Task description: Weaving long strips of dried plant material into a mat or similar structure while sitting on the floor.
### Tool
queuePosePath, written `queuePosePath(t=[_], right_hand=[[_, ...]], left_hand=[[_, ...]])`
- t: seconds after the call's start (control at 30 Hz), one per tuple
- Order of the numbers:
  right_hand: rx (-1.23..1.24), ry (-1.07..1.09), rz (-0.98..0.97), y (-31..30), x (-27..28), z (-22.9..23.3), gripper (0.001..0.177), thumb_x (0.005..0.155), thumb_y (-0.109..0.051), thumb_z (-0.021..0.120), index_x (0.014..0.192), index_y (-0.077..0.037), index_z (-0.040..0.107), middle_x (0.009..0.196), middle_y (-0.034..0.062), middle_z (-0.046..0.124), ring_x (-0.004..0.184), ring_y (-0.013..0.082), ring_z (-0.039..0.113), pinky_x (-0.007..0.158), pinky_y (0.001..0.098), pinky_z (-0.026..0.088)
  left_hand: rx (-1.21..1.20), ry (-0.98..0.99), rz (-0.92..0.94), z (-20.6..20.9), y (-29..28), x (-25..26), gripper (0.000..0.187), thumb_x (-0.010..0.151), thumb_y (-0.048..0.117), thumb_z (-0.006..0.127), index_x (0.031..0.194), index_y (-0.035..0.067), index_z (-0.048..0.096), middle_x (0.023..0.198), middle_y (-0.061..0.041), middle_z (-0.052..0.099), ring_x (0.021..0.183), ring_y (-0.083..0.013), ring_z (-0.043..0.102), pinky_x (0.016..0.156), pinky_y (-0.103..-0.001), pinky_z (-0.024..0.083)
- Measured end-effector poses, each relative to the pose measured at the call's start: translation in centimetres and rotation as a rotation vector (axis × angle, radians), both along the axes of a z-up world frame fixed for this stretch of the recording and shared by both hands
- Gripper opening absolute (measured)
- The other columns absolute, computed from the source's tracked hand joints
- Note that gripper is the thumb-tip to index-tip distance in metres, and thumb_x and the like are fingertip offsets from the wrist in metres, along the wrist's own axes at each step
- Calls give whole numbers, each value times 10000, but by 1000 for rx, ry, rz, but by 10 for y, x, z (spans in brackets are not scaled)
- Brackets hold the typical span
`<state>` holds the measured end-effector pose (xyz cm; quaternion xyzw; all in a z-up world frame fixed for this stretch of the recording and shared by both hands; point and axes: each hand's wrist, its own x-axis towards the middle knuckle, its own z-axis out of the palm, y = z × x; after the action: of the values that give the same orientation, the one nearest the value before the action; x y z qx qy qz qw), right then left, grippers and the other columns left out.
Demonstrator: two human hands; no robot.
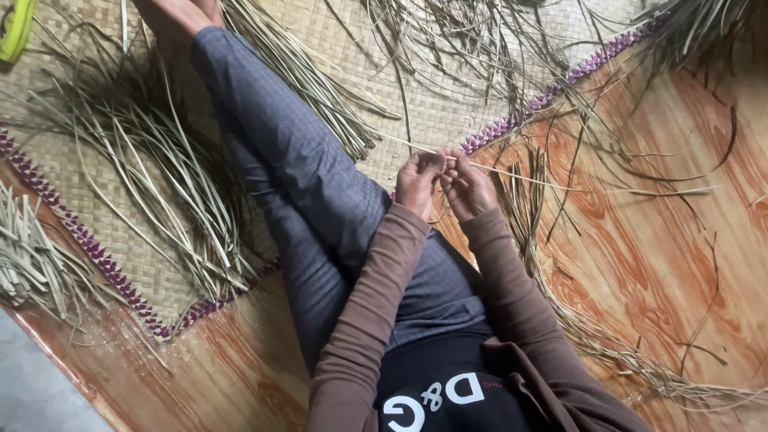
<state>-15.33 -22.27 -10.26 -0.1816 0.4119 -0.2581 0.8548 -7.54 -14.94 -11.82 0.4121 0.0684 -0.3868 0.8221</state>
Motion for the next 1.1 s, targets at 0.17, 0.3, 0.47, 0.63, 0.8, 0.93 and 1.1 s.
queuePosePath(t=[0.17, 0.3, 0.47, 0.63, 0.8, 0.93, 1.1], right_hand=[[180, -121, 43, 0, -7, -9, 252, 963, -147, 723, 1167, -4, 686, 1000, 85, 656, 808, 95, 591, 765, 228, 578], [85, -145, 66, -5, -11, 4, 223, 988, -176, 685, 1134, -8, 674, 979, 79, 657, 775, 85, 596, 719, 201, 548], [-328, -24, 197, 1, -11, 42, 87, 941, -20, 679, 962, 64, 673, 794, 173, 593, 634, 218, 609, 608, 339, 561], [-415, 31, 270, 6, -13, 47, 64, 930, 3, 684, 905, 59, 698, 771, 171, 619, 647, 244, 660, 624, 356, 565], [-424, 54, 295, 3, -15, 30, 99, 926, -6, 683, 959, 75, 730, 829, 149, 659, 733, 218, 700, 677, 351, 581], [-16, -99, 185, 2, -7, 6, 170, 945, -84, 658, 1075, 17, 700, 881, 151, 712, 806, 264, 711, 742, 358, 531], [194, -115, 157, -7, -3, -37, 156, 949, -181, 701, 1071, -92, 741, 969, 120, 781, 912, 308, 769, 855, 430, 577]], left_hand=[[-59, -129, 3, 29, 8, 2, 96, 897, 76, 792, 959, 65, 720, 887, -111, 742, 776, -109, 710, 693, -198, 567], [-66, -155, -60, 30, 15, -1, 82, 916, 134, 798, 955, 94, 737, 844, -54, 741, 750, -61, 678, 695, -193, 555], [61, -346, -321, 9, 33, -1, 146, 860, 175, 855, 931, 72, 780, 708, -74, 740, 669, -60, 680, 639, -179, 535], [160, -319, -413, 9, 39, 3, 201, 825, 197, 887, 907, 55, 769, 674, -85, 726, 635, -58, 650, 602, -174, 525], [214, -358, -502, 5, 42, 8, 171, 833, 199, 873, 904, 75, 778, 683, -62, 715, 658, -55, 624, 598, -183, 516], [167, -442, -450, 6, 49, 13, 175, 875, 219, 863, 946, 81, 782, 748, -40, 732, 744, -17, 609, 689, -192, 545], [-5, -566, -340, 29, 75, 20, 73, 905, 58, 803, 924, 52, 733, 762, -37, 666, 768, -57, 575, 716, -222, 524]])
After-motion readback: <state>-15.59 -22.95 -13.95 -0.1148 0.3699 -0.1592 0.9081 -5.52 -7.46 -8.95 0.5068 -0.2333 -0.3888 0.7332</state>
